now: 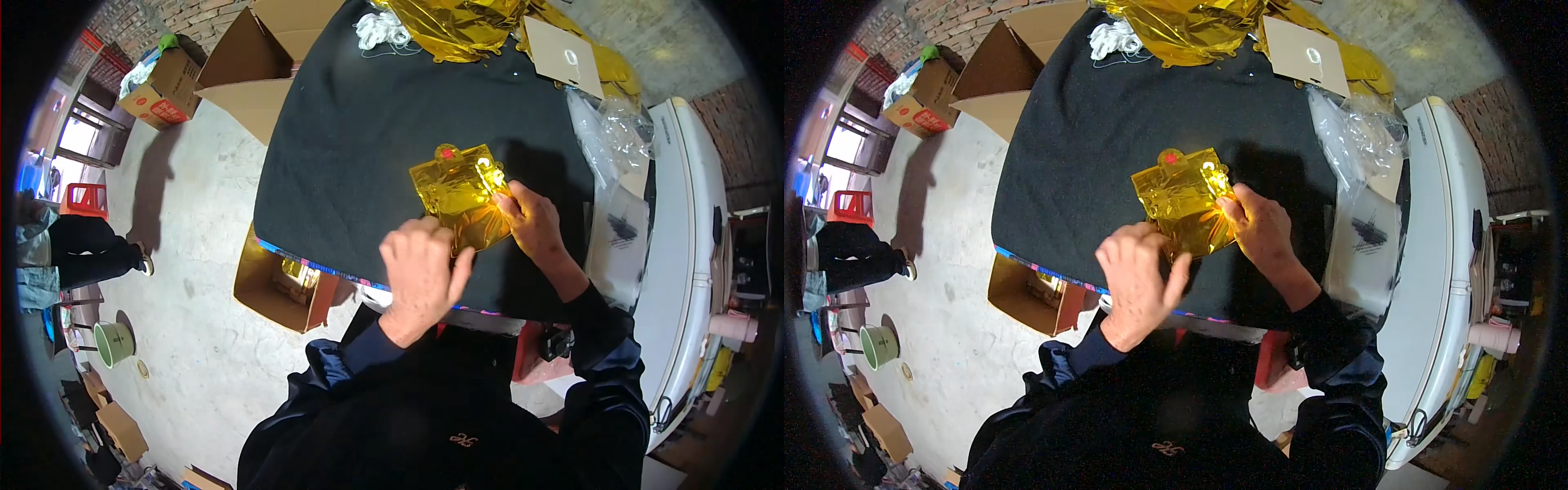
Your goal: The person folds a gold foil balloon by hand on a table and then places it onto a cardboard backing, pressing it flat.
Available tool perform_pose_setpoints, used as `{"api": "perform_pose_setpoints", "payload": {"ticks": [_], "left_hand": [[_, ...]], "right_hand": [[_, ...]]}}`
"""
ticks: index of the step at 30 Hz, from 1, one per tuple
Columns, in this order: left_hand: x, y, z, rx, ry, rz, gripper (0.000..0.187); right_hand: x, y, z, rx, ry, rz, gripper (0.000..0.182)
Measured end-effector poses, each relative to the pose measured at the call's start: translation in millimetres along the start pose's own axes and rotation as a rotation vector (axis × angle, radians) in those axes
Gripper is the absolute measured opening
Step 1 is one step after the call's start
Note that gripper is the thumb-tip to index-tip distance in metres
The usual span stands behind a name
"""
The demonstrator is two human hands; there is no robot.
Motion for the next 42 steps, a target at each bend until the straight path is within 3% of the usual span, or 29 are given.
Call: {"api": "perform_pose_setpoints", "payload": {"ticks": [1,3,6,10,31,37,42], "left_hand": [[-0.4,7.8,-2.9,-0.022,0.016,0.067,0.053],[0.7,30.3,12.5,-0.072,-0.213,0.191,0.083],[3.5,46.2,37.0,0.056,-0.384,0.326,0.103],[11.9,39.2,51.7,0.139,-0.44,0.322,0.109],[5.8,25.3,59.6,0.21,-0.45,0.235,0.105],[7.6,25.1,59.2,0.192,-0.464,0.225,0.104],[7.2,25.0,59.4,0.196,-0.448,0.225,0.103]], "right_hand": [[-0.1,-0.5,0.2,0.005,-0.003,0.011,0.03],[1.7,1.5,2.4,-0.036,-0.037,0.043,0.03],[0.5,3.5,1.7,-0.057,-0.003,0.031,0.029],[1.8,5.6,2.9,-0.047,-0.007,0.041,0.029],[10.4,18.4,4.2,0.044,-0.176,0.205,0.04],[-11.6,19.2,-11.3,0.544,-0.002,0.236,0.018],[-32.2,10.9,-22.1,0.461,0.13,0.174,0.012]]}}
Point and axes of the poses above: each hand's wrist, its own x-axis towards the middle knuckle, its own z-axis out of the palm, y = z × x, the point moved 8 cm from there along x, towards the middle knuckle, and after that the axes turned 14 degrees about x, right-handed, at the moved point
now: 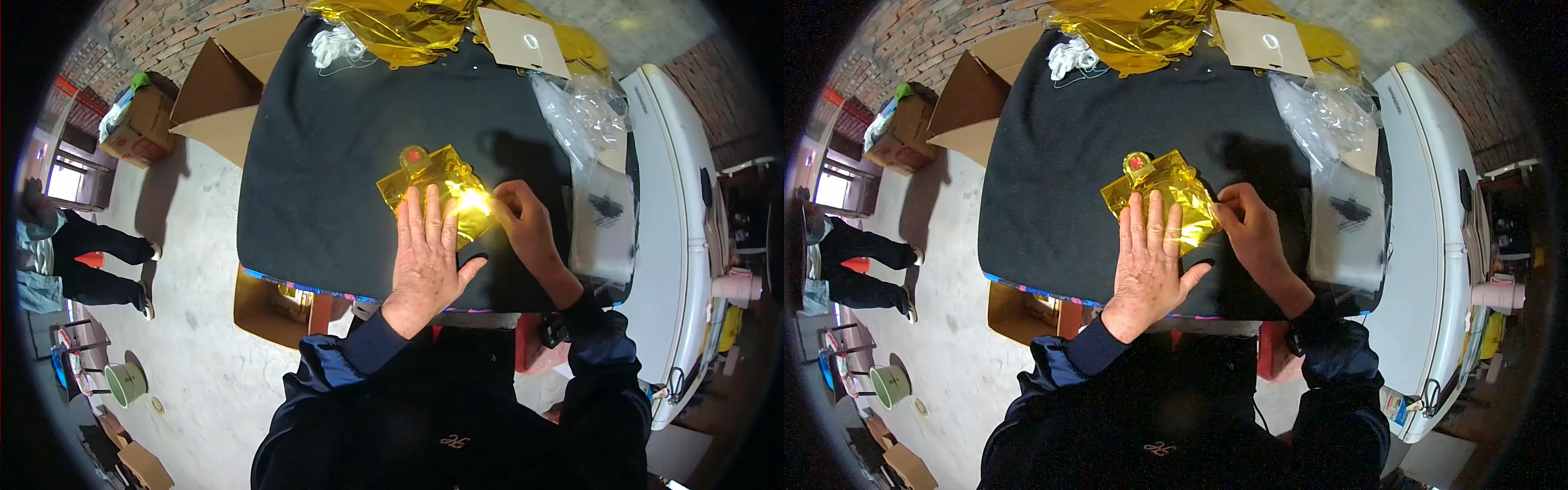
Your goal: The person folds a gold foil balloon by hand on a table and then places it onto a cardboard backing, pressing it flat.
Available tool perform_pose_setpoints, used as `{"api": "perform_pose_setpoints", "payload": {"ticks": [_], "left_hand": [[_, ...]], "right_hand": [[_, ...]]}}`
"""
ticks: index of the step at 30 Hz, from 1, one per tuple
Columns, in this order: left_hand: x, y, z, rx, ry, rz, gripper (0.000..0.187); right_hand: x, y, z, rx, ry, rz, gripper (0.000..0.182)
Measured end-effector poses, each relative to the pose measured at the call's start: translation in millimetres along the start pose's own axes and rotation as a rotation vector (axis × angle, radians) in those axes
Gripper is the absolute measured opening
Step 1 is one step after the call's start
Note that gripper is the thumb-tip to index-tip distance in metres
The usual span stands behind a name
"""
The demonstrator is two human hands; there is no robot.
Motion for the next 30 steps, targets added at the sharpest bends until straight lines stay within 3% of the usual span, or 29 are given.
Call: {"api": "perform_pose_setpoints", "payload": {"ticks": [8,30], "left_hand": [[0.9,0.0,-1.0,0.016,-0.022,-0.007,0.101],[-0.1,-1.5,-2.0,-0.018,0.029,-0.039,0.095]], "right_hand": [[-2.6,-0.3,5.2,-0.358,0.107,-0.23,0.014],[-7.6,-11.5,37.2,-0.797,0.126,-0.405,0.012]]}}
Point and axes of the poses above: each hand's wrist, its own x-axis towards the middle knuckle, its own z-axis out of the palm, y = z × x, the point moved 8 cm from there along x, towards the middle knuckle, and after that the axes turned 14 degrees about x, right-handed, at the moved point
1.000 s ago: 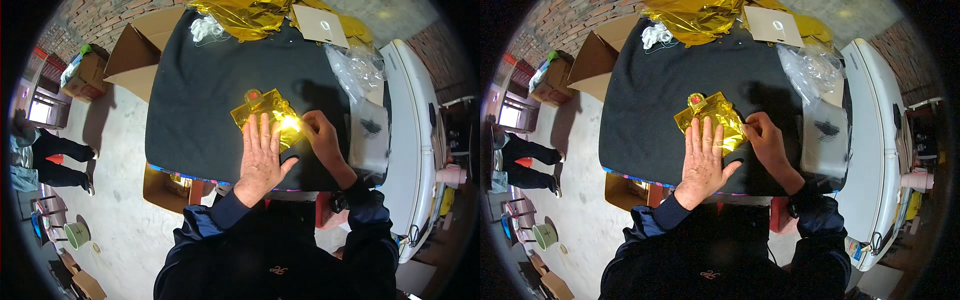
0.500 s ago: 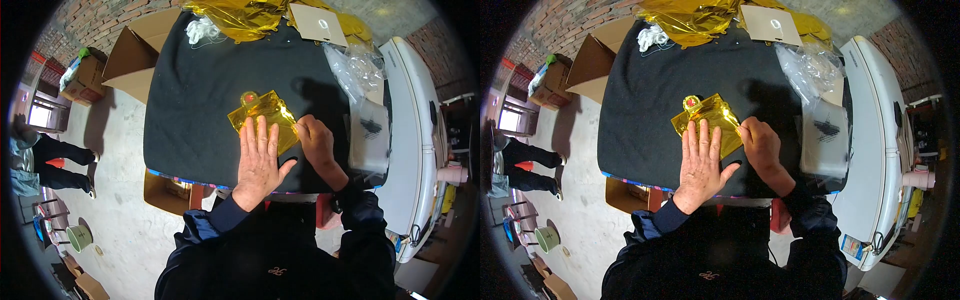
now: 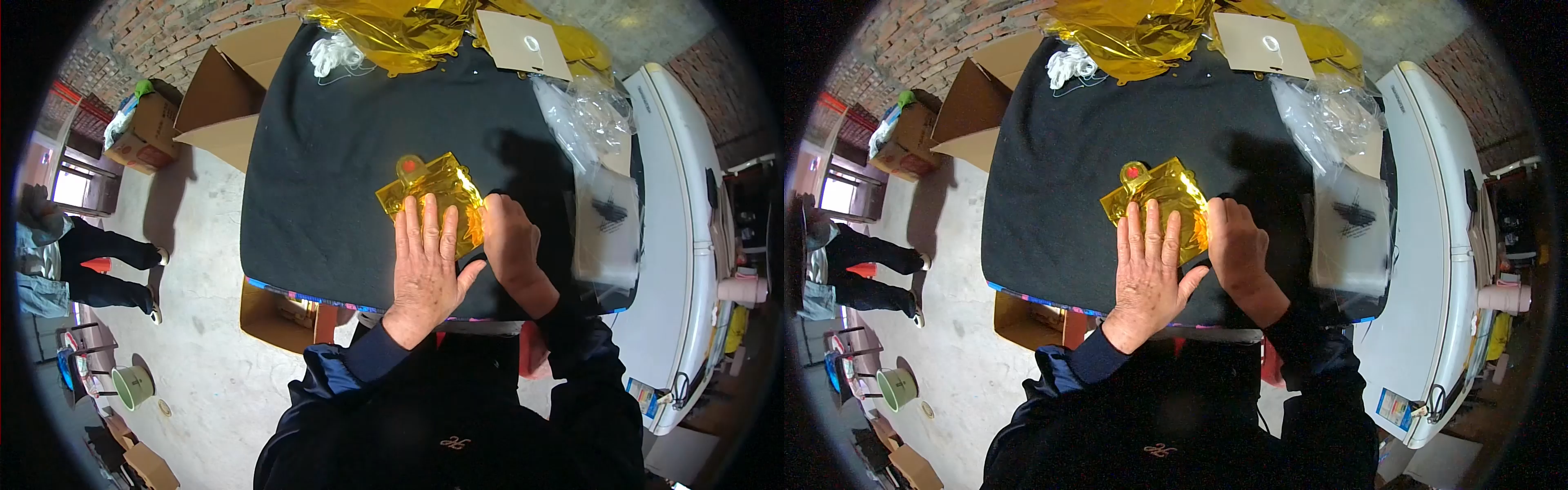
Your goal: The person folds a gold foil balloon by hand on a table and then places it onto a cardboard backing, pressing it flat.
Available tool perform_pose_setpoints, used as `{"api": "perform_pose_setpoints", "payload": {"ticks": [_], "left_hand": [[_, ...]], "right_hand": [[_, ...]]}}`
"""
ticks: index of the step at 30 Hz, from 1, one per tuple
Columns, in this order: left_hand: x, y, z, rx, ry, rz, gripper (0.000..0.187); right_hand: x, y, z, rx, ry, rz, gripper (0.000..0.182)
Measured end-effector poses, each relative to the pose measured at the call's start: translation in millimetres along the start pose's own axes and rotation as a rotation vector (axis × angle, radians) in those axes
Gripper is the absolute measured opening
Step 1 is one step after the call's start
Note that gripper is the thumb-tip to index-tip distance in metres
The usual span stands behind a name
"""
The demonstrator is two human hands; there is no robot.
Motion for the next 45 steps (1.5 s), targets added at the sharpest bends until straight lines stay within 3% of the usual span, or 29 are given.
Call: {"api": "perform_pose_setpoints", "payload": {"ticks": [11,20,23,24,27,28,45], "left_hand": [[20.6,-2.8,3.5,0.071,0.028,0.11,0.084],[22.0,-10.3,2.8,0.036,0.001,0.088,0.082],[22.1,-10.4,6.5,0.076,-0.032,0.087,0.08],[22.0,-10.4,7.1,0.116,-0.063,0.089,0.08],[21.7,-10.3,10.0,0.151,-0.073,0.103,0.078],[21.4,-10.2,10.8,0.149,-0.065,0.105,0.078],[19.7,-17.4,11.9,0.035,0.037,0.025,0.076]], "right_hand": [[2.9,-4.6,2.1,-0.055,-0.005,-0.027,0.013],[4.9,23.5,-11.5,0.003,0.04,0.045,0.018],[-4.6,6.6,-31.7,0.108,0.111,-0.24,0.029],[-19.3,-4.1,-22.0,0.056,0.004,-0.321,0.056],[-23.7,-51.2,-19.1,0.205,-0.338,-0.392,0.078],[-34.6,-34.0,-3.5,0.254,-0.436,-0.29,0.092],[-41.5,-23.7,-1.1,0.108,-0.465,-0.287,0.095]]}}
Point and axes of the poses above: each hand's wrist, its own x-axis towards the middle knuckle, its own z-axis out of the palm, y = z × x, the point moved 8 cm from there along x, towards the middle knuckle, and after that the axes turned 14 degrees about x, right-handed, at the moved point
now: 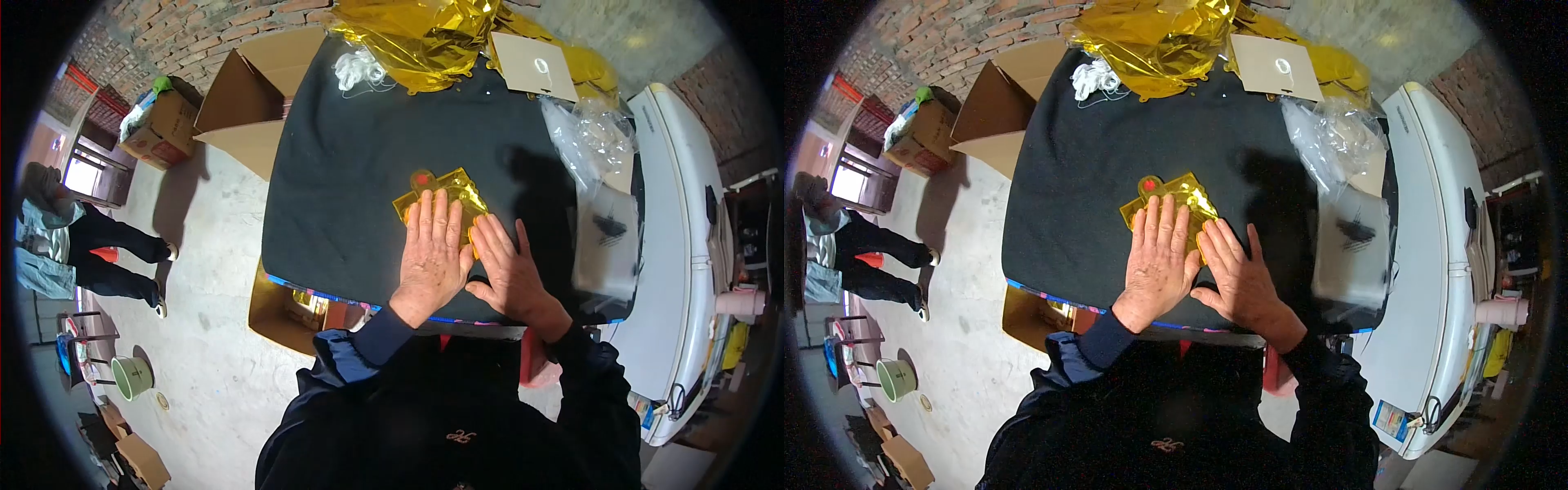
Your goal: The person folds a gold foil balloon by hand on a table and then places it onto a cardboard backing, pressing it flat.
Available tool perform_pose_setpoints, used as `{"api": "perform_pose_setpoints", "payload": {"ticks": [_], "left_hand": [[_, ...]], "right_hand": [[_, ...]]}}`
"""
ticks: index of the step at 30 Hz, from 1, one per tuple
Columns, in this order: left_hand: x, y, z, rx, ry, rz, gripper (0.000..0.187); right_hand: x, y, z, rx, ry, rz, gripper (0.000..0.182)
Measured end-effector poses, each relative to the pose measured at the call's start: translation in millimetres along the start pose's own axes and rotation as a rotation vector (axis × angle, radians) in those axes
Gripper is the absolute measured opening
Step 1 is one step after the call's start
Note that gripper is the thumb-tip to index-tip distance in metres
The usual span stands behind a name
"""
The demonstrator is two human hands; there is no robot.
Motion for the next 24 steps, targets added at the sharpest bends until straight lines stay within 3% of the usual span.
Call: {"api": "perform_pose_setpoints", "payload": {"ticks": [6,8,16,20,21,24], "left_hand": [[1.8,-8.3,-3.1,0.023,-0.012,-0.007,0.074],[1.8,-9.3,2.0,0.097,-0.106,-0.003,0.077],[10.4,-29.5,0.5,0.143,0.022,0.0,0.079],[23.9,-48.7,-3.2,0.074,0.07,-0.072,0.087],[28.2,-50.6,-11.1,0.089,0.139,-0.056,0.098],[41.5,-62.6,-19.4,-0.011,-0.01,-0.133,0.109]], "right_hand": [[-2.0,0.6,-0.5,0.001,0.035,-0.027,0.092],[-2.4,-0.2,-0.7,-0.01,0.048,-0.045,0.094],[-1.7,-2.7,-3.7,0.007,0.046,-0.03,0.093],[-0.9,-5.5,-6.4,0.009,0.051,-0.031,0.093],[-1.0,-5.9,-6.8,0.009,0.052,-0.029,0.093],[-1.5,-6.9,-8.8,0.034,0.059,-0.032,0.093]]}}
Point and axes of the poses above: each hand's wrist, its own x-axis towards the middle knuckle, its own z-axis out of the palm, y = z × x, the point moved 8 cm from there along x, towards the middle knuckle, and after that the axes turned 14 degrees about x, right-handed, at the moved point
